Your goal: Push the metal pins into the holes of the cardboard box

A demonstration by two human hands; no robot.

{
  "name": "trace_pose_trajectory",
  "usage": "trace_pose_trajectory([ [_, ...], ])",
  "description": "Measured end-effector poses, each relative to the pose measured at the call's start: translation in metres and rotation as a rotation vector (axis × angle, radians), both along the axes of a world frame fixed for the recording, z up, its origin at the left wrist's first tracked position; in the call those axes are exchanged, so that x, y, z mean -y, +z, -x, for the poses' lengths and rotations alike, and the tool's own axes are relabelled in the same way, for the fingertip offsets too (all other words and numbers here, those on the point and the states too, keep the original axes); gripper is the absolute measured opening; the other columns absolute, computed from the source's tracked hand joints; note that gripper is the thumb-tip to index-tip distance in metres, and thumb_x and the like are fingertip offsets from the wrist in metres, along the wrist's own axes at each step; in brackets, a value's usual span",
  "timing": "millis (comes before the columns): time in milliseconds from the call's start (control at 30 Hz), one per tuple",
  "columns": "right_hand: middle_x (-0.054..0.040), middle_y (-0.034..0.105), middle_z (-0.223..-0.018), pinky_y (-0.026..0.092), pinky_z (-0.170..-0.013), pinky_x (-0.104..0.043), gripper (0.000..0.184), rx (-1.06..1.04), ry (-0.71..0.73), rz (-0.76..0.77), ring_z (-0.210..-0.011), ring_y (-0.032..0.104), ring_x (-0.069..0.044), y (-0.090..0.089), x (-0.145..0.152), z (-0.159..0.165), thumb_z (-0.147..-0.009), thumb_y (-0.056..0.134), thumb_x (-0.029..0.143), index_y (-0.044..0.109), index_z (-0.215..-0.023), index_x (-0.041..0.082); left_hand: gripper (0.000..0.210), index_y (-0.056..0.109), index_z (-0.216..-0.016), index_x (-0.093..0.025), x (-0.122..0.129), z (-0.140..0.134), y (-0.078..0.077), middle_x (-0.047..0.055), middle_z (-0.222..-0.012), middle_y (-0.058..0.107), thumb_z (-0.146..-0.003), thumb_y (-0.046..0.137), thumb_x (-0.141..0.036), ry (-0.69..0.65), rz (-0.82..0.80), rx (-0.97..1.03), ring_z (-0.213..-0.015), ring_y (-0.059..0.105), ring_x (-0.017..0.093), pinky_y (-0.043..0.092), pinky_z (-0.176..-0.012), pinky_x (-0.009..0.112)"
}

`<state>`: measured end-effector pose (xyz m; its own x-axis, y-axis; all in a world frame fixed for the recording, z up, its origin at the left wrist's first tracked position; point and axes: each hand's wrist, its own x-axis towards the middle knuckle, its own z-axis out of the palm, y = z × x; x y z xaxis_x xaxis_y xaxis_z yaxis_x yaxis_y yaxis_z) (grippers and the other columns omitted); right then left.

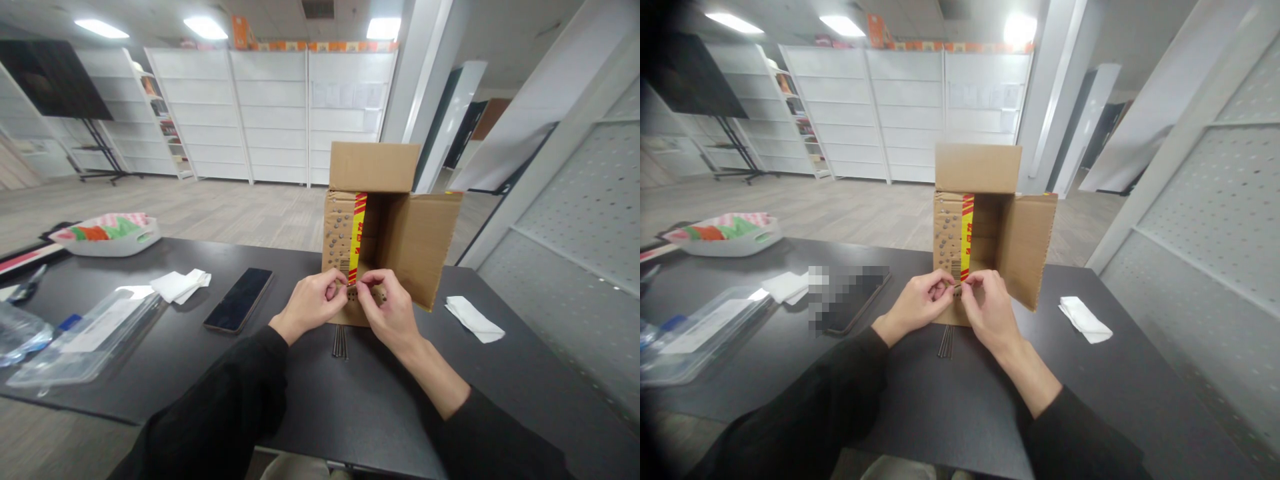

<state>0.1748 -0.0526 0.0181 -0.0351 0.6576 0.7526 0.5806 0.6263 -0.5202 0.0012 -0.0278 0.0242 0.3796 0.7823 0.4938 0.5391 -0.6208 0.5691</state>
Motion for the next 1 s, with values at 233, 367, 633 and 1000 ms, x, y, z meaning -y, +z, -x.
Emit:
trace_pose_trajectory([
  [233,-0.0023,0.060,-0.084,0.048,-0.073,-0.032,0.002,-0.034,-0.005,-0.041,-0.079,0.060,-0.018,0.0023,0.0018,0.0007,-0.089,0.056,0.020,0.055,-0.090,0.021,0.010,0.061,-0.087,-0.019,0.0002,-0.0003,0.0017,-0.006,-0.059,0.049,-0.083,0.053,-0.024,0.003,-0.008,-0.019,-0.054,0.045,0.007,0.034,-0.055,0.020],
  [367,-0.0024,0.061,-0.083,0.049,-0.072,-0.033,0.001,-0.037,-0.018,-0.049,-0.078,0.060,-0.018,0.0041,0.0029,0.0016,-0.088,0.056,0.021,0.055,-0.089,0.021,0.011,0.061,-0.089,-0.019,-0.0006,-0.0003,0.0014,-0.006,-0.059,0.049,-0.083,0.053,-0.024,0.005,0.004,-0.032,-0.054,0.045,0.008,0.034,-0.055,0.020],
  [633,-0.0027,0.061,-0.085,0.050,-0.073,-0.033,0.004,-0.056,-0.025,-0.048,-0.079,0.060,-0.018,0.0023,0.0026,0.0006,-0.088,0.056,0.021,0.054,-0.092,0.022,0.011,0.061,-0.089,-0.020,-0.0005,0.0000,0.0009,-0.007,-0.058,0.049,-0.083,0.054,-0.025,0.006,0.024,-0.038,-0.053,0.045,0.007,0.034,-0.055,0.020],
  [1000,-0.0041,0.062,-0.088,0.050,-0.075,-0.035,0.008,-0.036,-0.023,-0.037,-0.082,0.060,-0.019,0.0037,0.0026,0.0009,-0.090,0.053,0.021,0.056,-0.098,0.021,0.013,0.062,-0.090,-0.020,0.0001,-0.0003,0.0029,-0.006,-0.058,0.049,-0.084,0.052,-0.025,-0.004,0.030,-0.047,-0.053,0.045,0.008,0.034,-0.055,0.021],
])
